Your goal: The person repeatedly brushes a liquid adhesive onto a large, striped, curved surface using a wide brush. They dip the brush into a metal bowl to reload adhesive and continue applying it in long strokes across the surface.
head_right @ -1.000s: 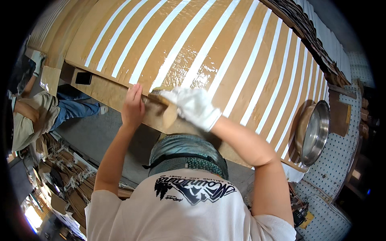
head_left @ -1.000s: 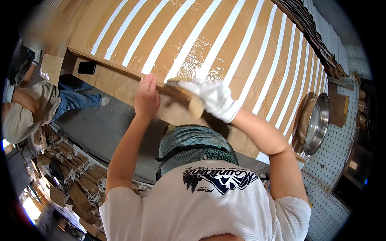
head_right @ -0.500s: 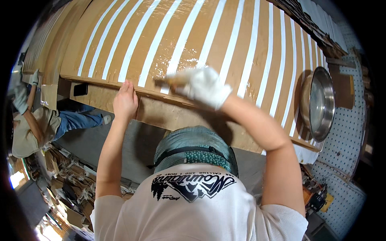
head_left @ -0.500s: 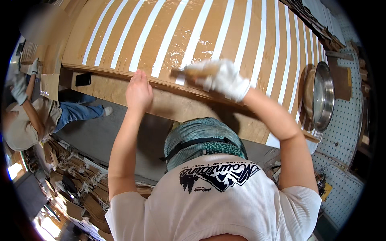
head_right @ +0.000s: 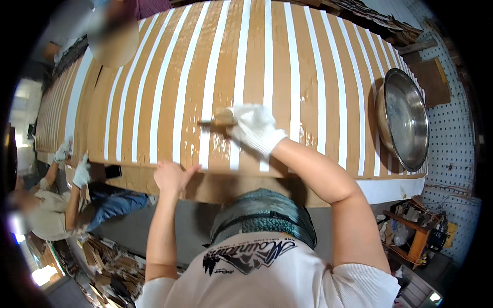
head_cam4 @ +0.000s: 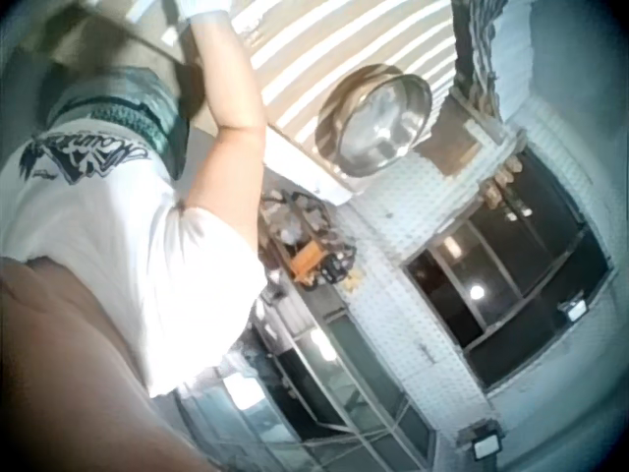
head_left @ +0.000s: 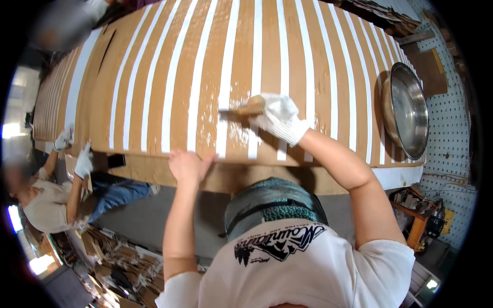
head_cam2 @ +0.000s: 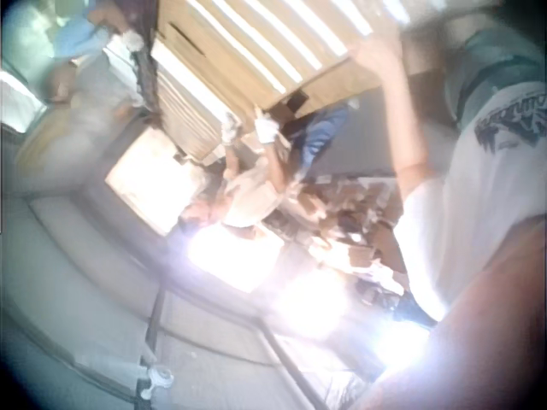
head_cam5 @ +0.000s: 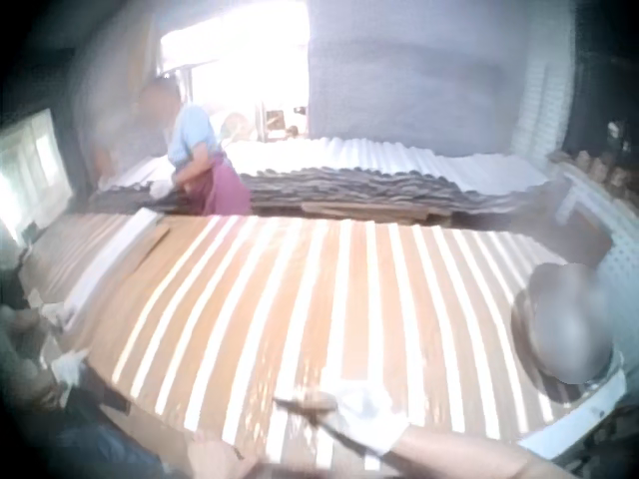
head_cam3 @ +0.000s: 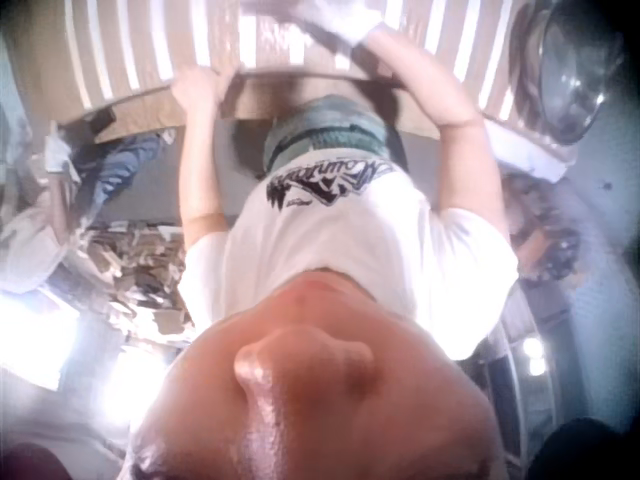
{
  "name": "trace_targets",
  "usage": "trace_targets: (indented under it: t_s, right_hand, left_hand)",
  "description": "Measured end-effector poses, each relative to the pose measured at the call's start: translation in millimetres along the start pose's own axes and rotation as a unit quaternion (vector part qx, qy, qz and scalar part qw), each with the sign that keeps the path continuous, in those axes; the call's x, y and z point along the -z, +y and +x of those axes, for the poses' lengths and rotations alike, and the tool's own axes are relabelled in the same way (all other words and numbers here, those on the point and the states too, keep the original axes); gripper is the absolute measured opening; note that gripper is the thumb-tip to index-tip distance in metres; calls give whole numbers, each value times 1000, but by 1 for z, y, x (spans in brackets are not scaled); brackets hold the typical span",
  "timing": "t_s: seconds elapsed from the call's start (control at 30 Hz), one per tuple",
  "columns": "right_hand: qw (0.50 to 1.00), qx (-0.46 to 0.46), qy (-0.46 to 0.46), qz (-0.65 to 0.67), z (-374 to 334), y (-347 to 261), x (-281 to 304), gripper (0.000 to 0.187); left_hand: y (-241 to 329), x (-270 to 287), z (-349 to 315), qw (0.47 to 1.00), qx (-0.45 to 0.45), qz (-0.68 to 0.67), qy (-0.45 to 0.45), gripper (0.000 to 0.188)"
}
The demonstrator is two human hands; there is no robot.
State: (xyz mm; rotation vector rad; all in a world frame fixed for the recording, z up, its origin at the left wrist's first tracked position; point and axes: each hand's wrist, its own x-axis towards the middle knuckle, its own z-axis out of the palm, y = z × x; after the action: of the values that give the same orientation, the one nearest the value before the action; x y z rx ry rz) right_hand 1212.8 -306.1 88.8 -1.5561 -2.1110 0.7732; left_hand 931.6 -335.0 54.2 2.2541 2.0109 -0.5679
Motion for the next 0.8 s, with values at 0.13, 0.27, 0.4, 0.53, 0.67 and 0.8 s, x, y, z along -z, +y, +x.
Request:
trace_targets:
  t_s: [0.13, 0.27, 0.4, 0.53, 0.67, 0.8]
  right_hand:
    - [1000, 2, 14, -10, 25, 42, 11, 39]
    - [980, -38, 73, -179, 104, 72, 79, 35]
    - [963, -92, 72, -244, 203, 133, 120, 37]
    - [958, -88, 161, -221, 288, 212, 136, 53]
    - [929, -105, 185, -303, 341, 243, 163, 49]
    - [953, -109, 185, -212, 340, 226, 154, 34]
  left_hand:
    - [8, 14, 11, 993, 14, -59, -101, 84]
    - [9, 8, 10, 994, 42, -43, -96, 79]
    - [9, -3, 8, 1000, 25, -3, -13, 90]
    - [11, 0, 8, 998, 41, 4, -46, 114]
    - [15, 9, 9, 993, 72, -36, -86, 123]
    - [13, 12, 8, 994, 59, -35, -82, 116]
